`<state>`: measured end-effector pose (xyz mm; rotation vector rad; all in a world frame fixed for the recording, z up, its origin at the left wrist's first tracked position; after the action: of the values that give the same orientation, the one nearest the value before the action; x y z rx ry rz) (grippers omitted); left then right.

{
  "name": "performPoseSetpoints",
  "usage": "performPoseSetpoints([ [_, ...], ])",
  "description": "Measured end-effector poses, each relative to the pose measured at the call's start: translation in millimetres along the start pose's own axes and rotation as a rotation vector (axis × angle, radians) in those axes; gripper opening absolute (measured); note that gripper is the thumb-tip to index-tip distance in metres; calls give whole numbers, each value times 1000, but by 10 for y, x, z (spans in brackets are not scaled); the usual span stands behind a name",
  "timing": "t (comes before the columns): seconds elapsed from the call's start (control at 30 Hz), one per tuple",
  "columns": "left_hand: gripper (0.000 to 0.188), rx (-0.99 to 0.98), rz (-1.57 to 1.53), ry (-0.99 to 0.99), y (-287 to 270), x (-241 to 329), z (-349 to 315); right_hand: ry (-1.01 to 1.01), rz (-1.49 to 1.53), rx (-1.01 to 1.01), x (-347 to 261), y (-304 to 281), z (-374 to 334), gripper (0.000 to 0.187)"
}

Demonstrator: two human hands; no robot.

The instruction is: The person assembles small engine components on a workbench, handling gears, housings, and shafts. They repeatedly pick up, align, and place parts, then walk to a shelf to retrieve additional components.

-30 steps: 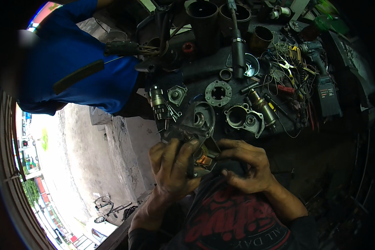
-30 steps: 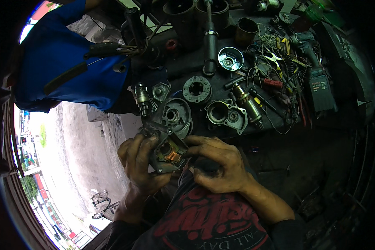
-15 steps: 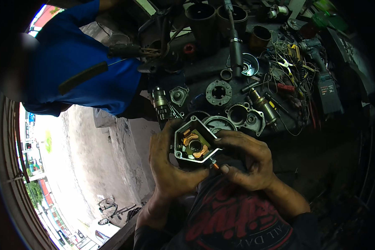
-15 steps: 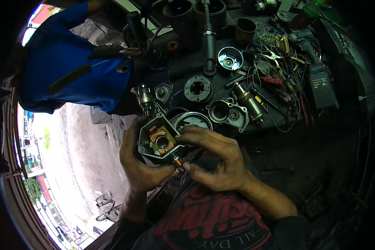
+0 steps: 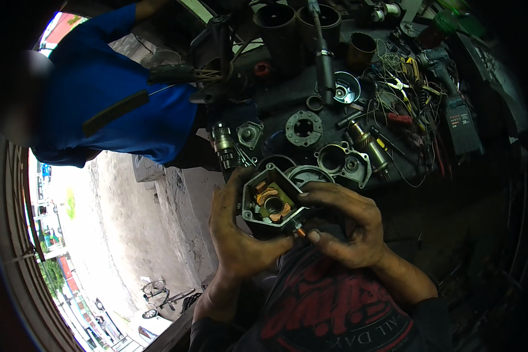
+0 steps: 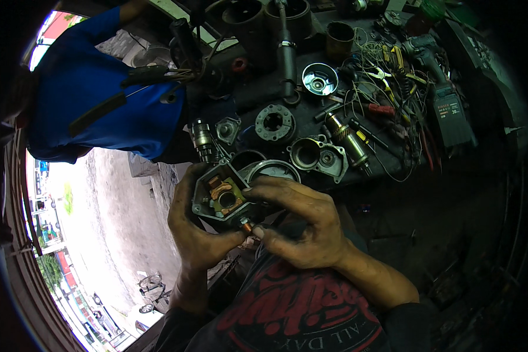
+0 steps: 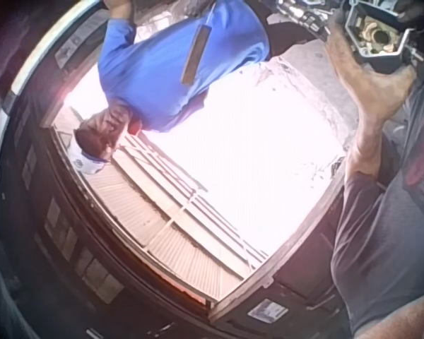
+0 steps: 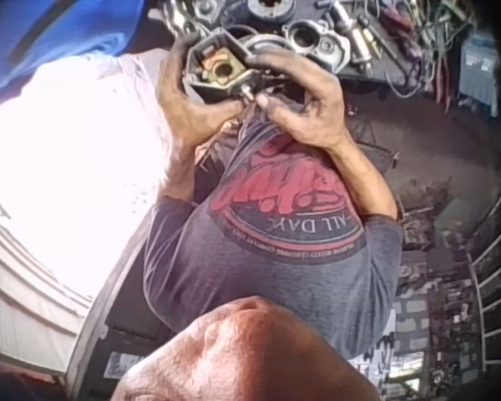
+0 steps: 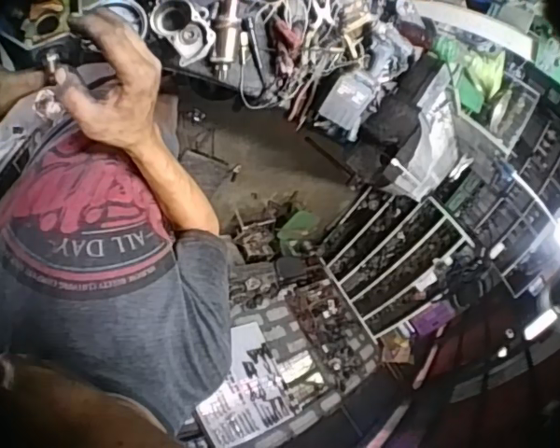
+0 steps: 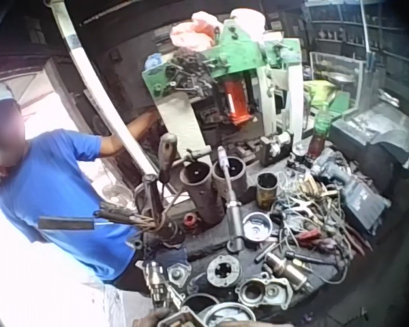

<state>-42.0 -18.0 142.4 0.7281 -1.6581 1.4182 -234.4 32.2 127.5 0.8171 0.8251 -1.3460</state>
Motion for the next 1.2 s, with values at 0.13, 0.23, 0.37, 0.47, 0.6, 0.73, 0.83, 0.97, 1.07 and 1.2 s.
performPoseSetpoints([
  [0.13, 104, -13, -33, -64, 11, -41, -11, -4, -6, 16, -21, -2, 5, 53],
  [0.23, 104, -14, -47, -105, 15, -64, -22, 23, 25, 25, -16, -2, -4, 53],
  [0.37, 105, -18, -37, -110, 25, -71, -18, 24, 17, 28, -6, -1, -16, 53],
  [0.47, 106, -17, -43, -112, 27, -83, -12, 28, 28, 39, 14, 1, -30, 53],
  [0.6, 103, -38, -34, -65, 44, -72, -3, 65, 21, 43, 42, -1, -66, 55],
  [0.73, 109, 0, 46, -23, 83, -121, 12, 88, -55, 18, 77, 23, -98, 56],
  [0.83, 108, 10, 81, -8, 127, -238, 33, 136, -76, -14, 172, 94, -135, 55],
  [0.97, 108, -3, 9, -37, 154, -545, 95, 195, -107, -63, 313, 195, -220, 56],
  [1.07, 110, -28, 80, 7, 151, -753, 169, 245, -127, -123, 408, 287, -299, 57],
  [1.2, 114, -126, -91, -79, 140, -1031, 274, 258, -135, -171, 499, 443, -319, 56],
])
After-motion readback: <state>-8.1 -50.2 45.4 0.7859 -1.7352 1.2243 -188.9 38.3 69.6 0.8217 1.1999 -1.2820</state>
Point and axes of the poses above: each hand's wrist, its own z-axis towards the middle knuckle, its own y-axis out of the palm, x = y × z, the point moved 8 cm from there along z, towards the middle knuckle, and after that the axes turned 11 degrees about -y, right-handed, at the moved point
